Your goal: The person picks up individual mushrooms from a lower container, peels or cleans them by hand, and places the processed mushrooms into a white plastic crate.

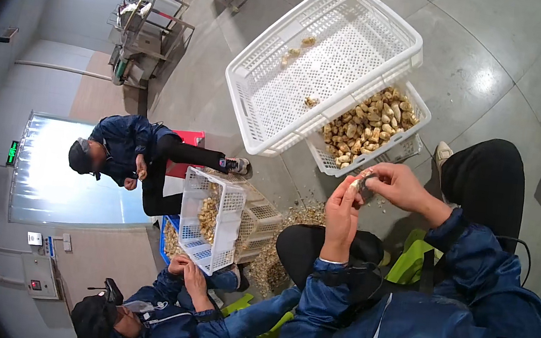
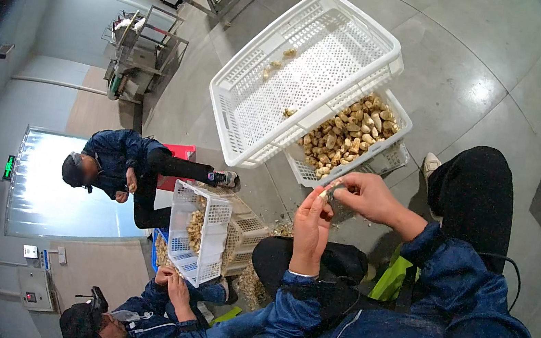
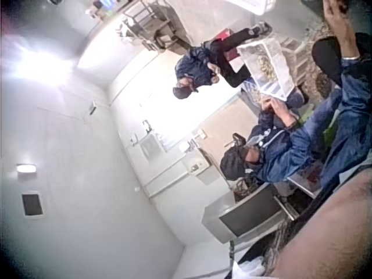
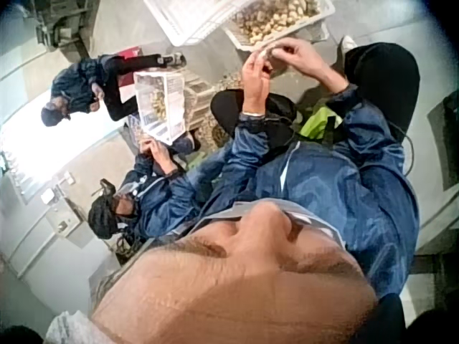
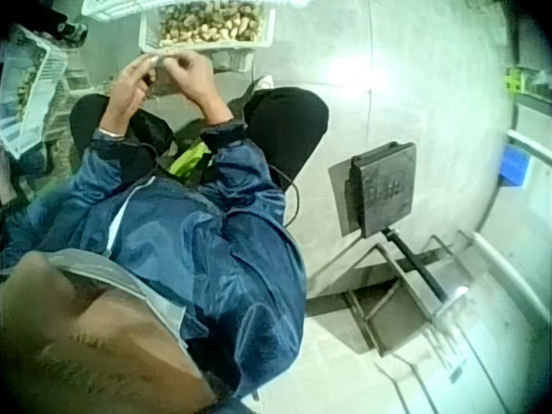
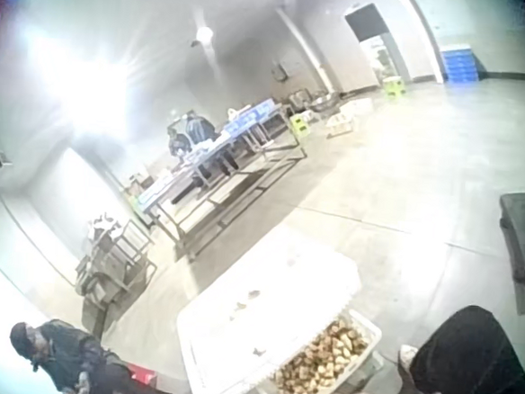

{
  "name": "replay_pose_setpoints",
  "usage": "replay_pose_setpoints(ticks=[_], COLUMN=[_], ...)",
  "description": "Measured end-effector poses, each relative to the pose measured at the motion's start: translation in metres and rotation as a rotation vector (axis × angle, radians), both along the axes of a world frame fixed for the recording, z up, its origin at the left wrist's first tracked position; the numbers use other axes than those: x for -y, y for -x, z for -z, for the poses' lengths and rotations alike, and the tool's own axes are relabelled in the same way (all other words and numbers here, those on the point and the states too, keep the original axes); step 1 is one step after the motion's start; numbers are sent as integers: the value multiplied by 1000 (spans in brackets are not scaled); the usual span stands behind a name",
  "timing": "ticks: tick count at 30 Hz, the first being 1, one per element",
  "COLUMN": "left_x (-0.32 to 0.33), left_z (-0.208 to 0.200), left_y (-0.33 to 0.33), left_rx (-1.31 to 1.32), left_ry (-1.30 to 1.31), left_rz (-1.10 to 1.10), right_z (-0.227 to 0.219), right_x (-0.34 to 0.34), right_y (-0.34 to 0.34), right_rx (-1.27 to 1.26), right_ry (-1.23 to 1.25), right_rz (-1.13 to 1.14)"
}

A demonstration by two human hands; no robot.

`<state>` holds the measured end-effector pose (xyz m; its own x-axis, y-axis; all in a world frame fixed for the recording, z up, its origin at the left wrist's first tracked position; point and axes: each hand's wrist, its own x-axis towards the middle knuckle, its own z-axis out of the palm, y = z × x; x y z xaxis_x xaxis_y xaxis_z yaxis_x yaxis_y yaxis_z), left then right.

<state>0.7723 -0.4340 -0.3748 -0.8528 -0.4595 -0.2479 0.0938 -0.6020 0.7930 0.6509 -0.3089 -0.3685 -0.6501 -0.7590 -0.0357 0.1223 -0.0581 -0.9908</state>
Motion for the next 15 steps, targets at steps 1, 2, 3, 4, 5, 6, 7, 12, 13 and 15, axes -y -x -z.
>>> replay_pose_setpoints(ticks=[1, 2, 3, 4, 5, 6, 7, 12, 13, 15], left_x=[0, 1, 1, 0, -1, -3, -4, -2, -5, -7], left_z=[2, 4, 1, -1, -1, -1, -1, 3, 2, 0], left_y=[0, -1, -1, -1, 0, 1, -1, -2, 0, 1], left_rx=[-42, -84, -45, 14, 72, 134, 146, 37, 62, 116], left_ry=[-48, -97, -99, -15, 68, 146, 167, 38, 56, 64], left_rz=[28, 57, 22, -13, -48, -77, -59, -23, -35, -64], right_z=[16, 19, 2, -15, -3, -1, 1, -4, -4, -5], right_x=[-2, -4, -4, -6, -1, 0, 0, -5, -4, -5], right_y=[11, 13, 11, 8, 0, -4, -8, 9, -1, -6], right_rx=[-41, 81, 101, 120, -97, -190, -287, -17, -155, -215], right_ry=[-106, -93, -94, -96, 17, 43, 66, -86, -18, 9], right_rz=[-42, -63, -97, -127, -55, -13, 31, -103, -40, 25])
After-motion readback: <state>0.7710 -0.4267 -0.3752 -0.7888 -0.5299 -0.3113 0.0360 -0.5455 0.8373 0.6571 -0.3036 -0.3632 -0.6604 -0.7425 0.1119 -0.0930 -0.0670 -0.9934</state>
